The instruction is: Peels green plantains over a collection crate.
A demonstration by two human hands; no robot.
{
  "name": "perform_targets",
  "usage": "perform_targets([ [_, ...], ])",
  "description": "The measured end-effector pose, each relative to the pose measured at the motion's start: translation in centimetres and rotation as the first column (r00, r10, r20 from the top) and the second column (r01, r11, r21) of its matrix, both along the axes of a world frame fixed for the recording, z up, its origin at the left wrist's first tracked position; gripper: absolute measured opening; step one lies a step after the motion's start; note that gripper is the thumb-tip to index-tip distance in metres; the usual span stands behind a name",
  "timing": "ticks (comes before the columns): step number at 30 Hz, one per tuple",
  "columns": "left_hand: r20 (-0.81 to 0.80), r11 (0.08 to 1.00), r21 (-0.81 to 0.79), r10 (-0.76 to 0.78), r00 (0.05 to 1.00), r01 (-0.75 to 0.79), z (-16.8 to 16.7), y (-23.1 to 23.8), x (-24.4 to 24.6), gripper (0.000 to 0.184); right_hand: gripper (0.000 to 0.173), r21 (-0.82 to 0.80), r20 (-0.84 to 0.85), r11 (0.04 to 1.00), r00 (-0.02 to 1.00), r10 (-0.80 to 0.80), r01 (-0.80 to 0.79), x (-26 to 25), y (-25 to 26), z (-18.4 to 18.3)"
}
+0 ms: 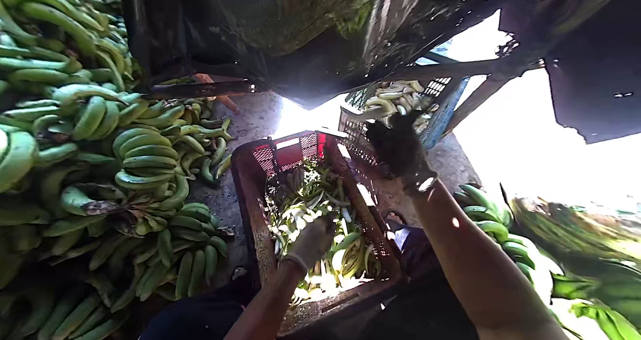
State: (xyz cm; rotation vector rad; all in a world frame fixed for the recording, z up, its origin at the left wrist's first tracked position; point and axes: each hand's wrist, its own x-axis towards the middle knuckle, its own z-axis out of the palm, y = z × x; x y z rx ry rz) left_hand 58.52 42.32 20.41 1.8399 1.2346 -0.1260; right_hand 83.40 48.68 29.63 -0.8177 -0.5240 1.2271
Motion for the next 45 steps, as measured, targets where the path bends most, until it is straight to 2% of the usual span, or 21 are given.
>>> perform_targets([
  [2,-0.286,0.977,-0.08,-0.214,0.934,0.199,-2.9,-1.8,3.5,0.048,0.042,-0.064,0.002,0.983,0.985,-0.17,0.17,1.1,-0.6,1.7],
  [3,-0.406,0.971,-0.112,-0.24,0.882,0.213,-4.0,-2.7,5.1,0.055,0.042,-0.063,0.089,0.984,0.983,-0.163,0.169,1.0,-0.9,1.9],
  [5,-0.526,0.984,-0.039,-0.169,0.834,0.175,-6.9,-4.5,7.2,0.063,0.041,-0.103,0.277,0.995,0.961,0.022,0.007,-0.5,-2.2,2.6],
  [7,-0.52,0.983,0.104,-0.075,0.851,0.151,-8.5,-4.8,7.8,0.057,0.037,-0.21,0.217,0.972,0.965,0.146,-0.1,-3.4,-3.1,5.5],
  [8,-0.495,0.983,0.121,-0.058,0.867,0.135,-8.7,-4.7,7.7,0.056,0.04,-0.131,0.18,0.976,0.964,0.197,-0.174,-3.6,-2.8,4.5],
  [11,-0.442,0.993,0.018,-0.098,0.892,0.118,-8.1,-4.1,6.6,0.041,0.046,-0.107,0.245,0.953,0.921,0.302,-0.284,-4.6,-2.1,3.5],
  [14,-0.531,0.99,-0.086,-0.14,0.836,0.111,-7.6,-4.4,6.0,0.05,0.046,-0.17,0.368,0.942,0.868,0.334,-0.291,-6.2,-2.4,4.2],
  [17,-0.55,0.979,0.054,-0.133,0.824,0.194,-8.5,-5.2,6.9,0.068,0.043,-0.198,0.528,0.941,0.78,0.337,-0.273,-7.4,-3.5,5.9],
  [19,-0.592,0.967,0.074,-0.153,0.791,0.243,-10.0,-5.1,7.6,0.063,0.043,-0.215,0.596,0.93,0.714,0.366,-0.297,-7.9,-4.3,6.5],
  [22,-0.584,0.986,0.02,-0.122,0.803,0.164,-10.8,-4.2,7.6,0.058,0.041,-0.215,0.757,0.919,0.538,0.37,-0.33,-7.8,-4.6,6.9],
  [26,-0.324,0.995,-0.064,0.055,0.944,-0.08,-8.0,-3.9,4.0,0.053,0.041,-0.227,0.864,0.919,0.369,0.343,-0.322,-6.6,-3.6,6.7],
  [28,0.015,0.941,-0.085,0.331,0.943,-0.329,-6.2,-2.3,1.5,0.061,0.047,-0.295,0.834,0.889,0.36,0.418,-0.35,-6.4,-3.3,6.8],
  [30,0.327,0.787,-0.192,0.615,0.718,-0.587,-2.6,0.0,-0.7,0.065,0.046,-0.395,0.786,0.847,0.346,0.512,-0.355,-6.7,-3.6,7.2],
  [32,0.528,0.599,-0.304,0.753,0.392,-0.741,2.3,2.4,-2.7,0.054,0.04,-0.471,0.718,0.789,0.348,0.602,-0.394,-7.6,-4.3,7.6],
  [34,0.691,0.51,-0.419,0.716,0.101,-0.752,6.5,4.3,-5.0,0.054,0.039,-0.457,0.666,0.756,0.384,0.64,-0.469,-8.5,-5.0,6.3],
  [36,0.772,0.532,-0.466,0.635,-0.03,-0.707,9.5,5.2,-7.1,0.05,0.041,-0.433,0.63,0.744,0.419,0.654,-0.509,-9.7,-5.3,4.5],
  [39,0.853,0.611,-0.362,0.522,0.015,-0.704,12.2,4.7,-8.9,0.047,0.04,-0.418,0.657,0.77,0.425,0.623,-0.482,-11.5,-4.8,3.2],
  [41,0.888,0.604,-0.195,0.444,0.123,-0.772,12.6,4.0,-9.1,0.053,0.037,-0.33,0.736,0.83,0.428,0.525,-0.45,-12.2,-4.7,3.7],
  [43,0.896,0.575,-0.035,0.38,0.228,-0.817,12.6,3.6,-9.1,0.059,0.038,-0.135,0.806,0.906,0.487,0.336,-0.402,-12.7,-5.2,4.8],
  [44,0.908,0.574,0.006,0.34,0.245,-0.819,12.5,3.4,-9.0,0.06,0.038,-0.065,0.794,0.915,0.534,0.289,-0.399,-12.8,-5.3,4.9],
  [45,0.924,0.588,-0.002,0.31,0.223,-0.809,12.2,3.2,-8.9,0.059,0.038,-0.117,0.773,0.898,0.529,0.351,-0.424,-12.6,-5.3,4.6],
])
